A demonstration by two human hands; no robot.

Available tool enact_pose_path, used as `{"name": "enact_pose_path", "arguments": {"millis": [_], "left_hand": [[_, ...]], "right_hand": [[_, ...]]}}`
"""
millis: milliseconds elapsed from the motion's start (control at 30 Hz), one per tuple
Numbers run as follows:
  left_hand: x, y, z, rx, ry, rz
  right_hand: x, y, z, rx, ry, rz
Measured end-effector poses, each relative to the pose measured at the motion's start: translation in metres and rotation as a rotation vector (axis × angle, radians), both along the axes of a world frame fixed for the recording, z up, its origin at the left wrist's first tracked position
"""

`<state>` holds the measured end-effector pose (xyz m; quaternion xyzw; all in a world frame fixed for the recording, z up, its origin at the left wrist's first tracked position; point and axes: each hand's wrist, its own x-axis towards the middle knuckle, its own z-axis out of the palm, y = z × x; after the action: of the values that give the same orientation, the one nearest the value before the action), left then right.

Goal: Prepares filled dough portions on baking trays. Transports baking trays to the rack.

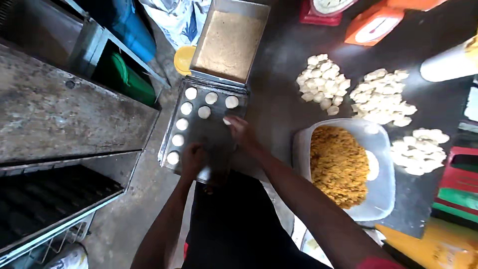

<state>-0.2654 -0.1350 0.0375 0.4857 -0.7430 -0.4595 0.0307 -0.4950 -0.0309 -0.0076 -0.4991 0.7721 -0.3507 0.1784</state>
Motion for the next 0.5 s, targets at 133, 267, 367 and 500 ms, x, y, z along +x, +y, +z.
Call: {"name": "enact_pose_path", "arguments": {"millis": [133,267,367,500], "left_hand": [[0.017,-0.011,-0.013,-0.016,0.078,0.045],[0.018,-0.003,-0.012,0.053,0.105,0.071],[-0.001,0.012,-0.002,0.082,0.124,0.050],[-0.036,0.039,0.026,0.074,0.136,-0.018]], "right_hand": [[-0.005,-0.020,-0.085,-0.009,0.390,0.080],[0.009,-0.015,-0.093,0.088,0.558,0.047],[-0.011,-0.008,-0.048,0.216,0.252,0.208],[-0.114,0.035,0.024,0.108,-0.109,0.015]]}}
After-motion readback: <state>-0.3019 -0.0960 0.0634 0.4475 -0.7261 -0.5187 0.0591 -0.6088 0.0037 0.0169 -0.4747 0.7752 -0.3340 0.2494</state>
